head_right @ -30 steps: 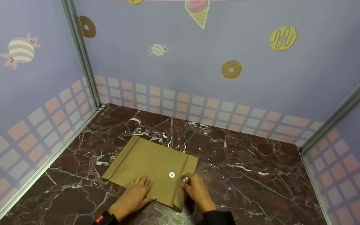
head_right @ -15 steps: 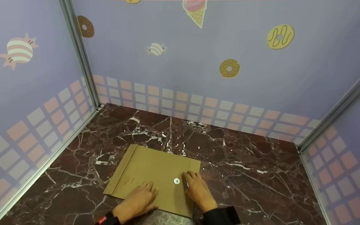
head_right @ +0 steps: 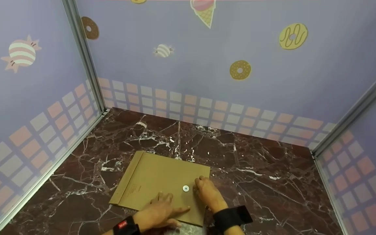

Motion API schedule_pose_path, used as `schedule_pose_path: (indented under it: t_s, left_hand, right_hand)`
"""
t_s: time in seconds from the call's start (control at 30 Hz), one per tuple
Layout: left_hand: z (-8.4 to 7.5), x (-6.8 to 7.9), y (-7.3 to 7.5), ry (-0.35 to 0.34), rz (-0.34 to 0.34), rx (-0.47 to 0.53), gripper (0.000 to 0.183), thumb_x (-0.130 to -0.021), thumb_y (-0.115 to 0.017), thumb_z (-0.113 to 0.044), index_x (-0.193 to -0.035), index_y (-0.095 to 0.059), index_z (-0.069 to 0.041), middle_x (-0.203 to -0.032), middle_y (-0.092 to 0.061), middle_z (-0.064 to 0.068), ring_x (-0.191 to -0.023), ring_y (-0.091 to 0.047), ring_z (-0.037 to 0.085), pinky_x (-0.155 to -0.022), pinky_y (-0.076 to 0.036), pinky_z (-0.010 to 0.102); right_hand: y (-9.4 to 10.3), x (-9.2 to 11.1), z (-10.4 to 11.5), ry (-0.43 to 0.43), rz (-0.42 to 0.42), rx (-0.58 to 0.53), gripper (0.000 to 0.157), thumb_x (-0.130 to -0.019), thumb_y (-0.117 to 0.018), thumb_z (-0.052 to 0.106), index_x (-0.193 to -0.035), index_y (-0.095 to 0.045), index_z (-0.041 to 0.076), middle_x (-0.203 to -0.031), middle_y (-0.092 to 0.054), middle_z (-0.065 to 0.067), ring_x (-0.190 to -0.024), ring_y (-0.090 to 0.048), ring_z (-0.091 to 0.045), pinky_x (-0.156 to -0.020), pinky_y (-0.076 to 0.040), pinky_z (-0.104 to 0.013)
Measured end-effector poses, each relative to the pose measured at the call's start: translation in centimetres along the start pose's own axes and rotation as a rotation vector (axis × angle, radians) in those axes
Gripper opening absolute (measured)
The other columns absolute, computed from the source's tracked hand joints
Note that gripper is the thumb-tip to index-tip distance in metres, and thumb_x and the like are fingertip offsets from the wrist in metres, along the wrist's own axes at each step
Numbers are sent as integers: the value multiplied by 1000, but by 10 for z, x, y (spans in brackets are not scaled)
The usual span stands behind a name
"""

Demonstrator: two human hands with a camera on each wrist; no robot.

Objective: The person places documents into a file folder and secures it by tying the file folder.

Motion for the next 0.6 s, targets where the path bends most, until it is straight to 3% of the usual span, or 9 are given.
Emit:
schedule_pose_path:
  t_s: [0.1,0.17,0.43,0.6]
  left_hand:
    - [-8,-4,-10,25,80,-7,68,-77,-54,-74,-140,-29,-68,-156,-33,20,-138,-32,58,-101,-40,70]
    - [-11,-6,-12,28,98,-39,69,-76,-54,-75,-140,-29,-67,-156,-34,22,-138,-32,58,-101,-40,69]
    - [-20,-7,-4,-16,52,-106,75,-78,-55,-75,-146,-32,-57,-151,-41,26,-139,-39,48,-100,-44,65]
    - [-21,-3,-7,21,45,-154,84,-72,-53,-81,-147,-20,-62,-151,-38,30,-138,-39,49,-100,-45,63]
  right_hand:
    - [0,3,-7,-62,4,-75,23,-68,-77,-9,-69,-59,5,-70,-55,-2,-63,-51,-10,-54,-43,-23]
    - [0,5,-10,-79,3,-100,21,-68,-78,-8,-69,-62,5,-70,-57,-2,-62,-51,-8,-54,-44,-22]
    - [9,6,-5,-20,-54,-78,21,-65,-78,-9,-69,-65,6,-70,-58,-1,-63,-57,-12,-56,-49,-25]
    - [6,9,-5,-40,-31,-70,18,-69,-79,-6,-71,-67,8,-72,-60,1,-65,-58,-10,-57,-49,-24]
Point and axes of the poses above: each hand's wrist, its own x-axis away from the middle knuckle, its own y-axis out of the back of the hand, z = x × y, the point moved 10 cm from there along -x, towards the middle knuckle
